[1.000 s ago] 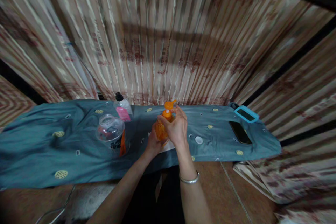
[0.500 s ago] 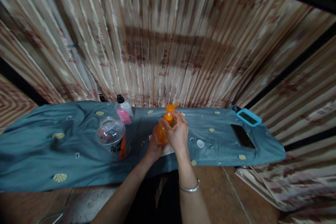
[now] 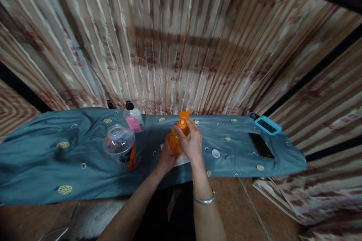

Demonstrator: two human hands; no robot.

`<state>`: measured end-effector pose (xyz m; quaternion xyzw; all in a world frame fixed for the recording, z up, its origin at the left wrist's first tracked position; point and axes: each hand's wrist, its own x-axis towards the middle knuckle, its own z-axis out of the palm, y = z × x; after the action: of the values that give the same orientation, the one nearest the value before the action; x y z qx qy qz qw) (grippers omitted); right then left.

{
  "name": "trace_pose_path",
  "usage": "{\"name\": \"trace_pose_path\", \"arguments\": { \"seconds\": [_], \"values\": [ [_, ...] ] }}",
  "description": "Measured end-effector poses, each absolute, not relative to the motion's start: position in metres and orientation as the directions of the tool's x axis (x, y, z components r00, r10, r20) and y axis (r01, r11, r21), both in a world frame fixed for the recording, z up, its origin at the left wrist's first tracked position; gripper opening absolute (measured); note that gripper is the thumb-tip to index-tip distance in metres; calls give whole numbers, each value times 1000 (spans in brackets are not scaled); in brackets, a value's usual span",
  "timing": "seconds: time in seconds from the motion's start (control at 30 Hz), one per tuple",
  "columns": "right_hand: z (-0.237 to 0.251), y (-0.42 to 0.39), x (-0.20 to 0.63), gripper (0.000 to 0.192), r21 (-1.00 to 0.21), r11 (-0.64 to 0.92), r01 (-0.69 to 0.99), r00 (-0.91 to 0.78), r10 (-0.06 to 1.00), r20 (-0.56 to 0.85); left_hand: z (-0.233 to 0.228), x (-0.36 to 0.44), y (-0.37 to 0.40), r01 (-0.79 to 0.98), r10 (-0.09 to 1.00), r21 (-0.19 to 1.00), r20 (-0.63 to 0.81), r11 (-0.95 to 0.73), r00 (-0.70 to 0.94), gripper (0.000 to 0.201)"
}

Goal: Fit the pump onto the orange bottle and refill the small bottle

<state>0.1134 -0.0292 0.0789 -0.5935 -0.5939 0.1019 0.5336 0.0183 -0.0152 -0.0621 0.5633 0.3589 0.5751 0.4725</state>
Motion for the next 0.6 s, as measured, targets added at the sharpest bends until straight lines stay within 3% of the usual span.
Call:
{"name": "trace_pose_path", "arguments": {
  "seconds": [0.27,0.47,0.53,0.6],
  "values": [
    [70,-29,93,59,-790,204,579,466,712,525,-60,20,-17,-177,941,932,333,-318,61,80],
    [48,-39,108,75,-836,209,508,441,770,461,-51,16,-19,-130,942,942,323,-311,89,76],
    [27,-46,121,71,-866,179,468,458,788,410,-50,13,-19,-99,944,944,321,-313,73,74],
    [-1,-53,132,63,-879,50,473,521,789,326,-50,11,-18,-84,943,943,327,-322,58,72]
  ]
}}
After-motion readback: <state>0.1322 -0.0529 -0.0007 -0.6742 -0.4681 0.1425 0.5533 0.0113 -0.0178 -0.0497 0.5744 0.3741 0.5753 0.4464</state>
